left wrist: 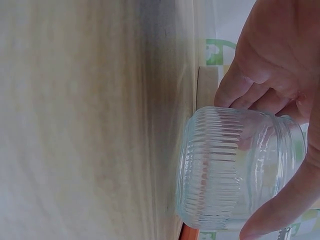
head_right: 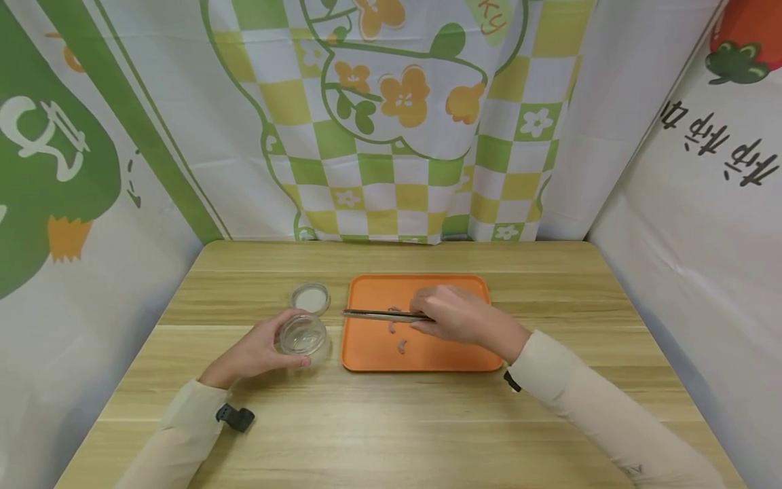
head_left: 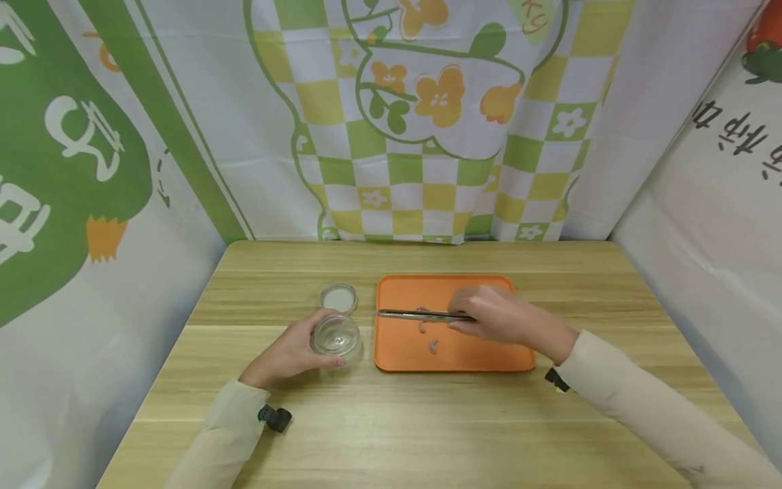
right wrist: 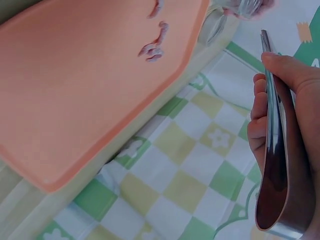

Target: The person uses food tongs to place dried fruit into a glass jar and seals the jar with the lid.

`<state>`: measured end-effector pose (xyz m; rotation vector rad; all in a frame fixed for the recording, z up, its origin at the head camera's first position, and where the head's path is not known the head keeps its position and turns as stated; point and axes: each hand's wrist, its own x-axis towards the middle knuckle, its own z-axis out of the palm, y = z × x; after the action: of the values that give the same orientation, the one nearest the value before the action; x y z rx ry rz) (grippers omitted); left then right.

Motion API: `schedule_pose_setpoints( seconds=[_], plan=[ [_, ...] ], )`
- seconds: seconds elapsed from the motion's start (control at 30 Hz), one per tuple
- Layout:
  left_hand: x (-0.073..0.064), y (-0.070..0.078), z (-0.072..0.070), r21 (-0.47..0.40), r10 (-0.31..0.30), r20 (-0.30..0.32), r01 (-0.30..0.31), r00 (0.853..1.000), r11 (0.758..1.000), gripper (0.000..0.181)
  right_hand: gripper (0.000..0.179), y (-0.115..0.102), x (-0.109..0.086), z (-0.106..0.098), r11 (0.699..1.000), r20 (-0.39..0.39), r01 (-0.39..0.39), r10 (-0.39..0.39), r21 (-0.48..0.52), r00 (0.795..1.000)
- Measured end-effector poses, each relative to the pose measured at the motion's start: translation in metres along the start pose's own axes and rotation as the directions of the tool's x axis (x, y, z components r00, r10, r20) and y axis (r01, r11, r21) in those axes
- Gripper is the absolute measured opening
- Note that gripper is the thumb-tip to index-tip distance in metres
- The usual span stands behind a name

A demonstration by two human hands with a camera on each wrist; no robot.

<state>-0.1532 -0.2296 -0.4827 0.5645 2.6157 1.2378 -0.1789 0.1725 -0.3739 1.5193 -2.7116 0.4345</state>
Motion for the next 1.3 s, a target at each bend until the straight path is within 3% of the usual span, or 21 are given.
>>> schedule_pose_setpoints(
  seconds=[0.37,0.7,1.3],
  plan=[
    [0.001,-0.004,0.001,0.002,0.01,-0.001,-0.01,1.0,1.0,0.091,0.011,-0.012,0.029,0.007,0.999,0.036,0.053,-0.053,0.005,0.998],
    [0.002,-0.004,0.001,0.02,0.007,-0.003,-0.007,1.0,1.0,0.094,0.025,-0.02,0.051,0.02,0.997,0.083,0.069,-0.07,0.019,0.994],
    [0.002,-0.002,0.0,0.005,0.023,-0.004,-0.023,1.0,1.0,0.092,0.021,-0.021,0.063,0.033,0.998,0.114,0.064,-0.065,0.011,0.991]
  ],
)
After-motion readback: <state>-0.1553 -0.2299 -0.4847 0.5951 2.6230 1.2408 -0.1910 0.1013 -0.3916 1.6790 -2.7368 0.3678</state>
